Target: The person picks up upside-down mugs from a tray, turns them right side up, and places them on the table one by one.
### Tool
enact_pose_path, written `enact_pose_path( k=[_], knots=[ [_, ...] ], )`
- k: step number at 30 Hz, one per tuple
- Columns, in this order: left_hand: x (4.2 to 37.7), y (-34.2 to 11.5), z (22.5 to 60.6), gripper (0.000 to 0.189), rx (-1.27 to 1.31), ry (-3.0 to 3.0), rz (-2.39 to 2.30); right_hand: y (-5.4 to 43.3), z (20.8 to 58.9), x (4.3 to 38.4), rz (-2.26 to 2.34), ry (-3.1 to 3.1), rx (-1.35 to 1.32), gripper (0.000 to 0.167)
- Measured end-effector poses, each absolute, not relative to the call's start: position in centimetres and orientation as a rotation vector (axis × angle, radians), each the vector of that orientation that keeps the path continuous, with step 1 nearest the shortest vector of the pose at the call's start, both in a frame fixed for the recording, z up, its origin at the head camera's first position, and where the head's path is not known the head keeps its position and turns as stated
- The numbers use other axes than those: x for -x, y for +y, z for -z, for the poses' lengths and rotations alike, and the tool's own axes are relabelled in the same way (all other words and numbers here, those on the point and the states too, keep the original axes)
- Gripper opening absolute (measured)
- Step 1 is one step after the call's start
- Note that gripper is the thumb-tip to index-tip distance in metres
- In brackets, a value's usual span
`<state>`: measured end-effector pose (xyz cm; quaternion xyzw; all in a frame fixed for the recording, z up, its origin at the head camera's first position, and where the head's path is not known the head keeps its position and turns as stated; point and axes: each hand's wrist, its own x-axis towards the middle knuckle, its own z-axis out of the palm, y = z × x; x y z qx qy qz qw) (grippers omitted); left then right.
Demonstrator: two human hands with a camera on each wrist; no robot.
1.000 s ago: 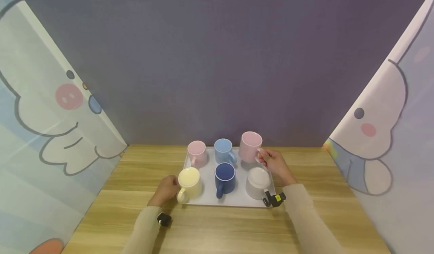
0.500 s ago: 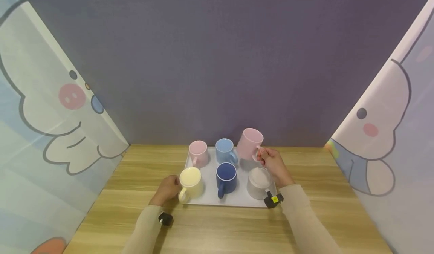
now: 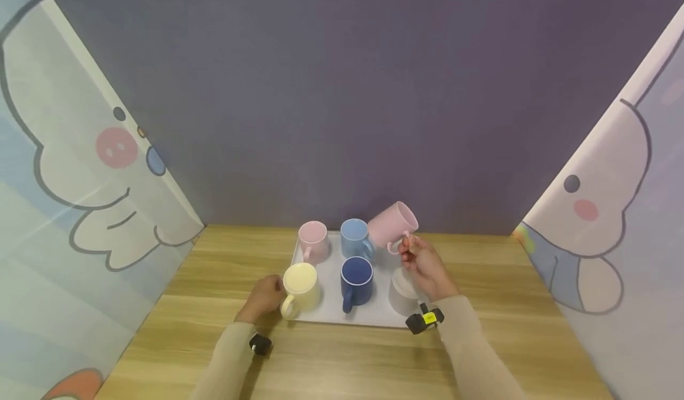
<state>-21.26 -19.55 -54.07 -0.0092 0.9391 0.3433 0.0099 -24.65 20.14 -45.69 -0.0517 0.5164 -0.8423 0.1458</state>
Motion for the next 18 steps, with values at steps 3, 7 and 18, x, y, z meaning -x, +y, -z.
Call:
enact_pose_path(
  k=[3,7,18],
  knots=[
    [21.3,-19.5,54.1,0.012,0.026,2.935,-1.065,20.1,46.3,24.5,2.525,1.167,0.28,0.033],
    [21.2,-19.6,54.2,0.01,0.008,2.938,-1.087,19.7,46.9,24.3,2.609,0.696,0.314,0.032],
    [21.1,-19.5,54.3,0.008,0.031,2.935,-1.086,17.8,47.1,23.6,2.761,0.299,0.204,0.035]
  ],
)
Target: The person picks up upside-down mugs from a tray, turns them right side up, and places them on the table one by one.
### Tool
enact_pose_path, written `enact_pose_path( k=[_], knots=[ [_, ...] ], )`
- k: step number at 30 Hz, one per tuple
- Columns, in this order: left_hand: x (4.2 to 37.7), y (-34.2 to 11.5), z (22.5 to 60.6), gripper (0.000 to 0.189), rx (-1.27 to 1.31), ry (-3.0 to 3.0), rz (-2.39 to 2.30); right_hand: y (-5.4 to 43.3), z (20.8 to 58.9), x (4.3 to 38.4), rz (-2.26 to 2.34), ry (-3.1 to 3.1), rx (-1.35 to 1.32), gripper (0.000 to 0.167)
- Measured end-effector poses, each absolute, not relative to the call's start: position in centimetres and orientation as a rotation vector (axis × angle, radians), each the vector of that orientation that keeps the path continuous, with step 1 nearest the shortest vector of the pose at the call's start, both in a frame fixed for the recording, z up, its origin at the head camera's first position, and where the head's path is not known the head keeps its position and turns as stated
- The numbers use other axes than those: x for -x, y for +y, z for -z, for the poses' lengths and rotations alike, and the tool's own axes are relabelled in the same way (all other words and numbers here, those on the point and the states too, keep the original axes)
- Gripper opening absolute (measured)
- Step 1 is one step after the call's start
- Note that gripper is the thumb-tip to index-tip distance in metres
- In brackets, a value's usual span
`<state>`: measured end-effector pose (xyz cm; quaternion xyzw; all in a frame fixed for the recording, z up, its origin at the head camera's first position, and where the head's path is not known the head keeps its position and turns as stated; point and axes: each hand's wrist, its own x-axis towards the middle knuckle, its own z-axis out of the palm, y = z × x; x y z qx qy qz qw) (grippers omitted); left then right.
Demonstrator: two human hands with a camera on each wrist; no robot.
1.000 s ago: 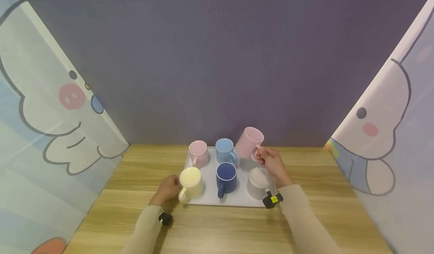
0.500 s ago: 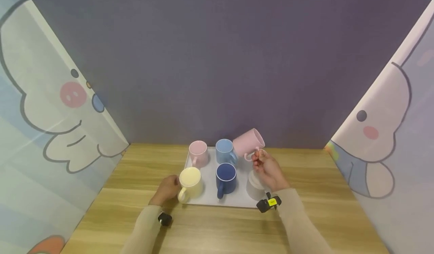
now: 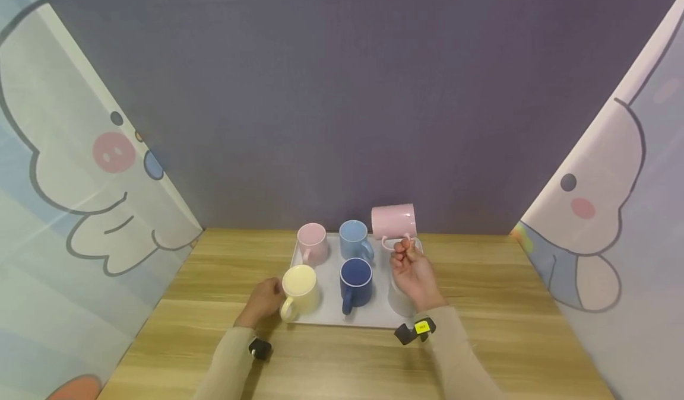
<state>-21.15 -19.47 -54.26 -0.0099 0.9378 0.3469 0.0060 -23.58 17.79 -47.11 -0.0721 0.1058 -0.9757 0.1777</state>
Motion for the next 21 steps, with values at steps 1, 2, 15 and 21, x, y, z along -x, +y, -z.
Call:
enact_pose_path(
  k=[1,2,15,21],
  knots=[
    [21.2,-19.5,54.3,0.008,0.031,2.94,-1.079,17.7,47.1,23.5,2.766,0.276,0.197,0.039],
    [21.2,-19.4,54.3,0.008,0.034,2.946,-1.075,17.6,47.1,23.5,2.773,0.256,0.183,0.04],
    [20.9,-19.4,54.4,0.011,0.076,2.95,-1.082,16.4,47.2,23.6,2.765,0.159,0.268,0.043],
    [20.8,-19.3,54.4,0.012,0.048,2.978,-1.114,15.8,47.2,23.5,2.772,0.14,0.24,0.04]
  ],
)
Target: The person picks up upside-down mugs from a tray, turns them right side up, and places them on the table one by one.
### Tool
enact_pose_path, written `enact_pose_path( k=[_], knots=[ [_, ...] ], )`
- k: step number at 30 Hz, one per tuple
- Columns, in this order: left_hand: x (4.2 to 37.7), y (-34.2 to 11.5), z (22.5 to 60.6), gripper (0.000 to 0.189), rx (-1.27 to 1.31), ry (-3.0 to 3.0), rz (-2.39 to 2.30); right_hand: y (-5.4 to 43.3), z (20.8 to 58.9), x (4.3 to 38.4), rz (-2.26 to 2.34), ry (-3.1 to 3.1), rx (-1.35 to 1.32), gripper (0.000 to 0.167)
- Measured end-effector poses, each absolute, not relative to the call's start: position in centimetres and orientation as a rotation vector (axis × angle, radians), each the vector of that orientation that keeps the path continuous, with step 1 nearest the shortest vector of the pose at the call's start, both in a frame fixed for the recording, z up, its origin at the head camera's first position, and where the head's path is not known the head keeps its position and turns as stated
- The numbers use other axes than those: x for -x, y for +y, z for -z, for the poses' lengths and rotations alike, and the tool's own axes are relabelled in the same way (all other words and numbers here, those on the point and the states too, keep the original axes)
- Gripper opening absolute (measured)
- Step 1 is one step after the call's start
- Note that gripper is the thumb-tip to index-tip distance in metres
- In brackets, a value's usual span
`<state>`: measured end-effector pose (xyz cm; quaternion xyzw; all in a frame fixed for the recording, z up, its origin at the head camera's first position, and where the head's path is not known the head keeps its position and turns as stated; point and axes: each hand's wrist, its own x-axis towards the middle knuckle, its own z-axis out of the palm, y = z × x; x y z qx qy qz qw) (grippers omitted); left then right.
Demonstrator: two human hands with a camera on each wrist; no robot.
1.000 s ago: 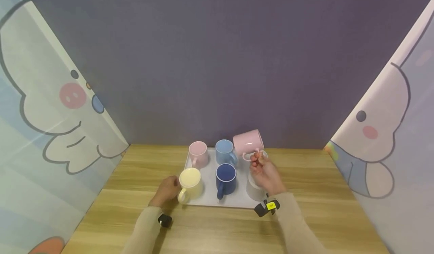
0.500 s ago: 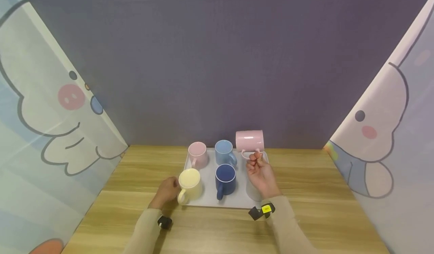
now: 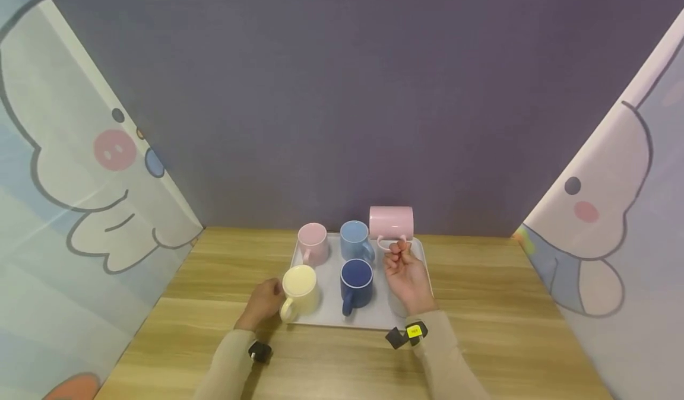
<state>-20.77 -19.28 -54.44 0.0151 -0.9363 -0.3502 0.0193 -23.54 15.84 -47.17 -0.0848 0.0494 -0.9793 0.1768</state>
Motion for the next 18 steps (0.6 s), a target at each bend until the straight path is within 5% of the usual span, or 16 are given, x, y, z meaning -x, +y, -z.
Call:
enact_pose_path(
  k=[10,18],
  knots=[
    [21.2,-18.0,50.1,0.012,-0.166,-2.629,1.008,15.3,47.0,23.1,2.754,0.164,0.32,0.042],
    [21.0,-11.6,43.8,0.011,0.054,-2.371,1.438,14.4,46.4,22.5,2.761,0.18,0.313,0.039]
  ],
)
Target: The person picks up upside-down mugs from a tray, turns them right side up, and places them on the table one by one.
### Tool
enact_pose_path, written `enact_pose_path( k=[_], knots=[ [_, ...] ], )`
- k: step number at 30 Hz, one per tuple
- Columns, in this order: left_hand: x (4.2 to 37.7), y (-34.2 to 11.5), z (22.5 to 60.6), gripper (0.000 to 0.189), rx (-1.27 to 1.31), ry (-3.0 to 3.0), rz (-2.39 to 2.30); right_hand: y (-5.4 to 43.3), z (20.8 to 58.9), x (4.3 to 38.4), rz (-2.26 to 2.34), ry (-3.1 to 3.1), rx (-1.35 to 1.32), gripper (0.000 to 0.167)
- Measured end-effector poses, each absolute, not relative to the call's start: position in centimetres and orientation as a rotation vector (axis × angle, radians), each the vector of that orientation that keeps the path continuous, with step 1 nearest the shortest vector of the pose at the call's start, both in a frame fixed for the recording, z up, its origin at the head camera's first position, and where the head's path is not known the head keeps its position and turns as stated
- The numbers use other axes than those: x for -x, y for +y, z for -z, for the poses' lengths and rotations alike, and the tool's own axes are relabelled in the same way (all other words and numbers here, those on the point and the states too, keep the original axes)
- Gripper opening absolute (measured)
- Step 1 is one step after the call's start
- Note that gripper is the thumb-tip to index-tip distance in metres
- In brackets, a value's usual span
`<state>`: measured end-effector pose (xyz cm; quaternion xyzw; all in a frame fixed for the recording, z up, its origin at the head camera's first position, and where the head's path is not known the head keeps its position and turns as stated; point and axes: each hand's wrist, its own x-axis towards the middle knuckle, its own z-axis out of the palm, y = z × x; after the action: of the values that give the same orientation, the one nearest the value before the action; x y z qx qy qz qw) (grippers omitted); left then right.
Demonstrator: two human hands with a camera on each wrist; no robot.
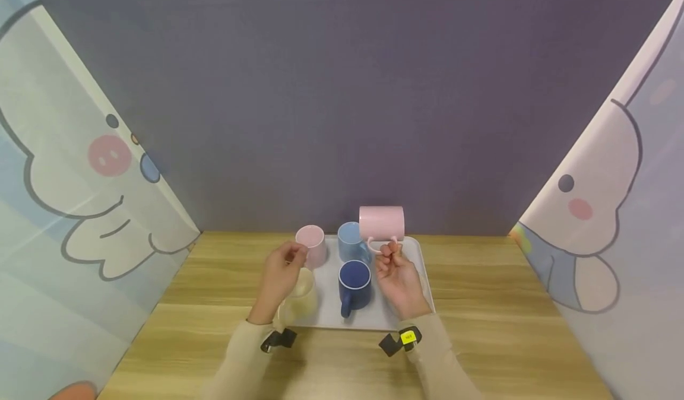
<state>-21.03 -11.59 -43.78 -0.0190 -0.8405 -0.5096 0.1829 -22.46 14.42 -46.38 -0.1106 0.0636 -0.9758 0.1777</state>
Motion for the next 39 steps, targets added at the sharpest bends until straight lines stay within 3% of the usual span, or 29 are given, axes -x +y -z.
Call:
enact_pose_path(
  k=[6,12,19,23,34,39],
  knots=[
    [20.6,-6.8,43.9,0.022,0.18,-2.305,2.01,13.4,45.8,21.7,2.743,0.18,0.315,0.033],
    [20.6,-4.5,44.5,0.035,0.181,-2.175,2.42,12.6,45.9,21.1,2.689,0.182,0.431,0.045],
    [21.1,-3.7,44.9,0.02,0.05,-1.796,2.908,11.9,46.0,20.5,2.651,0.268,0.446,0.046],
    [20.7,-3.6,44.8,0.022,0.018,-1.452,3.194,11.8,46.1,20.3,2.609,0.313,0.504,0.05],
    [20.2,-3.3,44.4,0.03,0.123,-1.367,3.197,12.1,46.2,20.3,2.561,0.393,0.594,0.054],
    [19.9,-3.4,44.1,0.031,0.189,-1.41,3.125,12.2,46.0,19.9,2.605,0.73,0.435,0.044]
  ],
)
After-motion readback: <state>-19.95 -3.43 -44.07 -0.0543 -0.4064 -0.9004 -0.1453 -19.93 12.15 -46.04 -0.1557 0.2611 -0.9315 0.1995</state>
